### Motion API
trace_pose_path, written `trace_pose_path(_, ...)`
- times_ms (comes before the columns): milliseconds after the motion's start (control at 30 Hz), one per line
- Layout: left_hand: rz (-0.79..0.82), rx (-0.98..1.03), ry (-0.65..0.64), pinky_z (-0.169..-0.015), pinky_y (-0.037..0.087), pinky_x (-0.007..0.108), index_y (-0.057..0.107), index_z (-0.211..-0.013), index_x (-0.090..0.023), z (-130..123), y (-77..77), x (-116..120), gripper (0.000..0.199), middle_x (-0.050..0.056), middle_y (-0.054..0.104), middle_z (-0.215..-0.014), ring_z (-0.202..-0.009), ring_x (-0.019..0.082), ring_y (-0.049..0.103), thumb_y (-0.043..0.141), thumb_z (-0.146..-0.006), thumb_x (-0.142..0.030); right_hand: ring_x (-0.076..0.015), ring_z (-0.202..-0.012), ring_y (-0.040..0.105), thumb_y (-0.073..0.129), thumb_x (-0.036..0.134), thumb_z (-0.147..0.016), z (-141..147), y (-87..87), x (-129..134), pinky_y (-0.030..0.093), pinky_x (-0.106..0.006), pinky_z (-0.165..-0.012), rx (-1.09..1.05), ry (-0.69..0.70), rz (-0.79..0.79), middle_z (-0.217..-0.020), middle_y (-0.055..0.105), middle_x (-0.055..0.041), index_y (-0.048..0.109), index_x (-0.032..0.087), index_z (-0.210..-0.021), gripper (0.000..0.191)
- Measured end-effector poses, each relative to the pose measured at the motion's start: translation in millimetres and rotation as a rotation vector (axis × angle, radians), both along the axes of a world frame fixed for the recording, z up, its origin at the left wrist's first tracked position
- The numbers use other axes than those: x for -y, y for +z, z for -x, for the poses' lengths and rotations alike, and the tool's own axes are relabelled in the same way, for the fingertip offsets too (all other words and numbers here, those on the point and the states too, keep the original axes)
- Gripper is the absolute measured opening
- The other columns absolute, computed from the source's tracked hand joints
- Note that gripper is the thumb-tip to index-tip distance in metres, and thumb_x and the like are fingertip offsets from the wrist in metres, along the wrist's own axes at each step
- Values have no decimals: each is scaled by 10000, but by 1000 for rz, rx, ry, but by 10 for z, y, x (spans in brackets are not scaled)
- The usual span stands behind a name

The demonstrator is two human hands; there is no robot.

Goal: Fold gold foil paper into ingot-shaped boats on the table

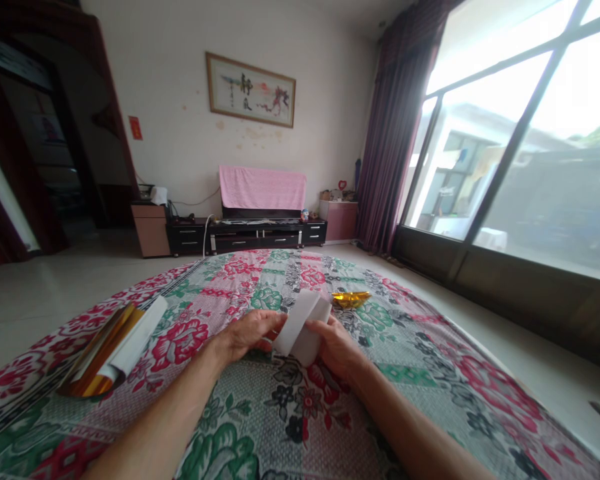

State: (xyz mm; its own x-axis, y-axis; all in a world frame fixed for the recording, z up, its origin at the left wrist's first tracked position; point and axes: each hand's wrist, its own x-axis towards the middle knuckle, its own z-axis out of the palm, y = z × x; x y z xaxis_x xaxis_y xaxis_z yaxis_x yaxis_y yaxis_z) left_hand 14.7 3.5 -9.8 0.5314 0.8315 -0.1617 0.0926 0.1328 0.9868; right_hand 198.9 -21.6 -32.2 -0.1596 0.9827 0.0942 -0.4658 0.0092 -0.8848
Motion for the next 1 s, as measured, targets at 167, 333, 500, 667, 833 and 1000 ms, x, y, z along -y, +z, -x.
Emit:
trace_pose_path(167, 49, 117, -35, -598, 435, 236, 621, -929, -129, 40, 72, 22, 590, 88, 628, -881, -745, 154, 560, 546, -669, -654, -166, -555, 585, 714, 296, -566, 31, -51, -33, 476, -293, -546, 49, -133, 70, -711, 667, -45, 576, 149, -943, 427)
trace_pose_path(333, -28, 87, -5, -629, 469, 276, 599, -994, -137, -53, 67, 41, 546, 70, 639, -861, -711, 159, 585, 718, -587, -482, -159, -547, 573, 725, 345, -557, 79, -75, -29, 456, -280, -533, 181, -170, 25, -701, 661, -31, 595, 144, -920, 434)
trace_pose_path(500, -26, 14, 116, -533, 462, 273, 609, -937, -124, -101, 34, 12, 496, 55, 636, -786, -609, 153, 578, 735, -554, -414, -148, -551, 560, 719, 351, -572, 76, -36, -16, 445, -270, -538, 293, -192, -12, -691, 654, -16, 612, 148, -894, 395)
trace_pose_path(667, -33, 8, 153, -484, 433, 251, 619, -956, -127, -137, 34, 3, 509, 36, 632, -704, -550, 142, 563, 729, -558, -424, -149, -568, 559, 701, 297, -594, 44, 40, -2, 443, -264, -531, 376, -168, -16, -693, 656, -22, 610, 149, -907, 358)
trace_pose_path(833, 5, -28, 240, -478, 425, 250, 628, -925, -127, -159, -1, -11, 521, 32, 643, -680, -534, 143, 562, 750, -508, -413, -160, -620, 577, 688, 264, -606, 45, 38, 8, 449, -265, -546, 441, -134, -41, -740, 668, -26, 621, 167, -901, 318)
trace_pose_path(1000, 26, -54, 249, -468, 410, 245, 628, -883, -130, -143, -13, -9, 455, 14, 640, -650, -517, 136, 547, 732, -498, -348, -146, -609, 570, 679, 226, -597, 39, 57, 31, 450, -261, -554, 444, -88, -19, -750, 664, -19, 613, 170, -915, 330)
